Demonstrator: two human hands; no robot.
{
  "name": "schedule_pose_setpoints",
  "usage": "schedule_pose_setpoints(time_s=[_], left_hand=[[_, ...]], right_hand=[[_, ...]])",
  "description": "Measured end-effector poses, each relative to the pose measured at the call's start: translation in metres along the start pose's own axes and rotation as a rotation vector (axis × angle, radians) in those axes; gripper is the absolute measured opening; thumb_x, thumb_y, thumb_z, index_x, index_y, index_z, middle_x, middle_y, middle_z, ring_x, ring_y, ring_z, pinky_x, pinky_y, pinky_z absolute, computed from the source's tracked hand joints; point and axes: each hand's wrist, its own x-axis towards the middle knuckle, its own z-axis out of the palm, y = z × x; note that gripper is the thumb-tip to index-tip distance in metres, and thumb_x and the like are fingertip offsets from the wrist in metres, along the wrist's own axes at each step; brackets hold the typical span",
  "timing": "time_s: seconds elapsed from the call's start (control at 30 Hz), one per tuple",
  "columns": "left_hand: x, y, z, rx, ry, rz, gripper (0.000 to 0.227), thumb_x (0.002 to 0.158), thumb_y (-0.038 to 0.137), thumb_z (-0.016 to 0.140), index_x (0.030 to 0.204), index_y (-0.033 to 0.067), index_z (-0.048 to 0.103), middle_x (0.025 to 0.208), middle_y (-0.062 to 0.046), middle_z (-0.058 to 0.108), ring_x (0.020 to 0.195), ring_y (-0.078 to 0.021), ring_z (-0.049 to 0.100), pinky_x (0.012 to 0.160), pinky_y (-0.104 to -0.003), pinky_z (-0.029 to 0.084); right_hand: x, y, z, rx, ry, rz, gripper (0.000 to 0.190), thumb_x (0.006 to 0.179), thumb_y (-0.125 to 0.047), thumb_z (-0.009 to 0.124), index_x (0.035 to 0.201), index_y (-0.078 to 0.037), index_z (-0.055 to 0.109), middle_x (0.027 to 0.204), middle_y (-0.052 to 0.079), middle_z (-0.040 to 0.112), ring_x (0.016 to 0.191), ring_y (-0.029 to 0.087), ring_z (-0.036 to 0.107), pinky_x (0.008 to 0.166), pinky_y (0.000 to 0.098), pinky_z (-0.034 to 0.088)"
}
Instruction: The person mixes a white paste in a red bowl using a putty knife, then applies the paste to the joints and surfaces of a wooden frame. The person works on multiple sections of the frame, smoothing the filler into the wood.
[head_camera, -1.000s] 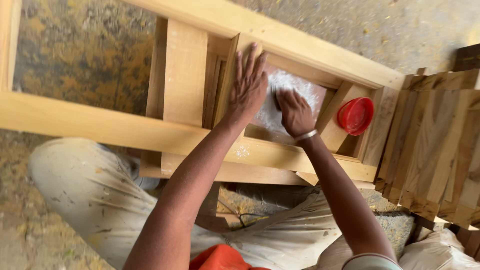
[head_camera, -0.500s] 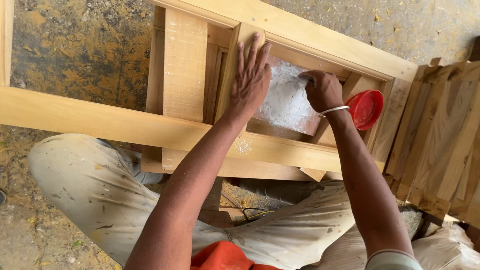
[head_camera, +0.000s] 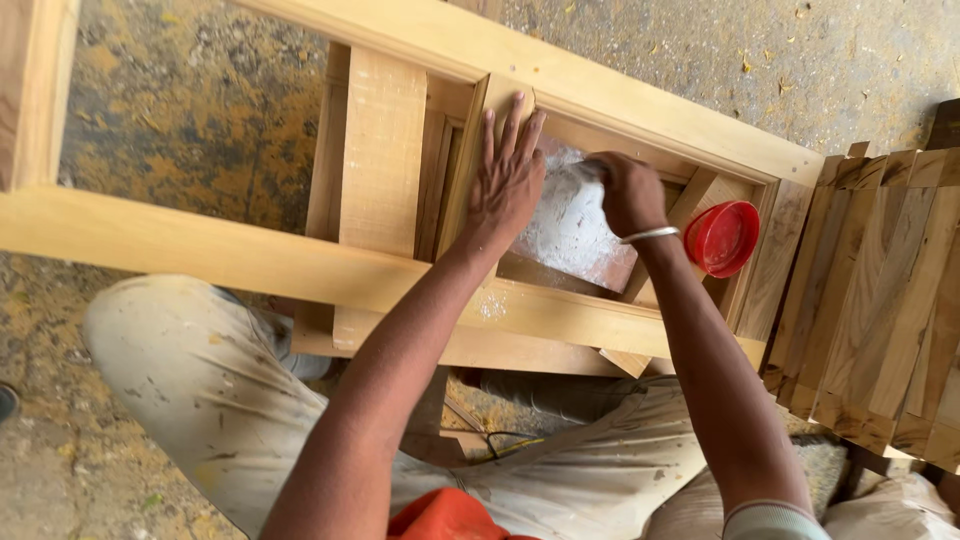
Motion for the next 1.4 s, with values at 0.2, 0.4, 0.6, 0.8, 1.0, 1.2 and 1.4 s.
schedule_pose_setpoints(time_s=[0.2,0.4,0.6,0.8,1.0,1.2,1.4], left_hand=[[0.003,-0.007,0.013,-0.022,0.072,0.001,0.022,0.097,0.015,0.057,0.082,0.0064,0.071,0.166,-0.014,0.037,0.156,-0.0423,0.015,0.126,-0.065,0.006],[-0.003,-0.002,0.002,-0.019,0.111,0.010,0.022,0.101,0.014,0.055,0.089,0.0058,0.071,0.166,-0.014,0.035,0.159,-0.0421,0.015,0.129,-0.065,0.005],[-0.002,0.003,-0.003,-0.020,0.040,0.002,0.022,0.098,0.014,0.054,0.095,0.0045,0.074,0.165,-0.013,0.036,0.156,-0.0396,0.014,0.126,-0.064,0.008],[-0.004,-0.002,0.005,0.010,0.038,-0.002,0.028,0.103,0.019,0.052,0.107,0.0042,0.075,0.166,-0.013,0.036,0.158,-0.0402,0.014,0.127,-0.064,0.008],[-0.005,-0.002,0.005,0.010,0.019,0.023,0.026,0.098,0.017,0.054,0.104,0.0061,0.076,0.166,-0.014,0.035,0.156,-0.0422,0.013,0.124,-0.066,0.006],[-0.001,0.000,-0.003,-0.006,0.068,0.029,0.027,0.102,0.018,0.052,0.104,0.0041,0.076,0.165,-0.014,0.036,0.157,-0.0419,0.014,0.126,-0.065,0.006],[-0.007,0.000,0.003,-0.040,0.066,0.022,0.029,0.100,0.017,0.051,0.102,0.0006,0.074,0.163,-0.016,0.038,0.157,-0.0408,0.014,0.127,-0.063,0.007]], right_hand=[[-0.011,0.001,0.030,-0.005,-0.120,-0.142,0.040,0.078,0.010,0.053,0.106,-0.007,0.076,0.107,0.016,0.077,0.093,0.036,0.074,0.078,0.0441,0.059],[-0.060,-0.018,0.018,-0.097,-0.422,-0.164,0.039,0.072,0.008,0.058,0.103,-0.006,0.076,0.101,0.013,0.079,0.087,0.035,0.073,0.073,0.0452,0.058],[-0.044,-0.010,0.019,-0.104,0.241,-0.156,0.027,0.095,0.003,0.056,0.114,-0.003,0.074,0.116,0.016,0.074,0.100,0.034,0.072,0.082,0.0397,0.061],[-0.093,-0.014,0.023,-0.150,-0.274,-0.160,0.033,0.080,-0.001,0.056,0.102,-0.011,0.079,0.108,0.007,0.078,0.097,0.029,0.073,0.069,0.0425,0.060],[-0.076,0.030,-0.004,0.039,0.119,0.187,0.013,0.097,-0.005,0.066,0.102,-0.007,0.078,0.095,0.011,0.078,0.076,0.022,0.075,0.068,0.0348,0.062],[-0.064,0.043,0.024,0.761,0.030,0.806,0.017,0.081,-0.011,0.081,0.093,0.001,0.078,0.076,0.012,0.077,0.060,0.019,0.073,0.054,0.0356,0.057],[-0.083,0.047,0.017,0.029,0.126,0.644,0.016,0.077,-0.016,0.082,0.082,-0.001,0.078,0.075,0.019,0.075,0.064,0.027,0.072,0.062,0.0393,0.058]])
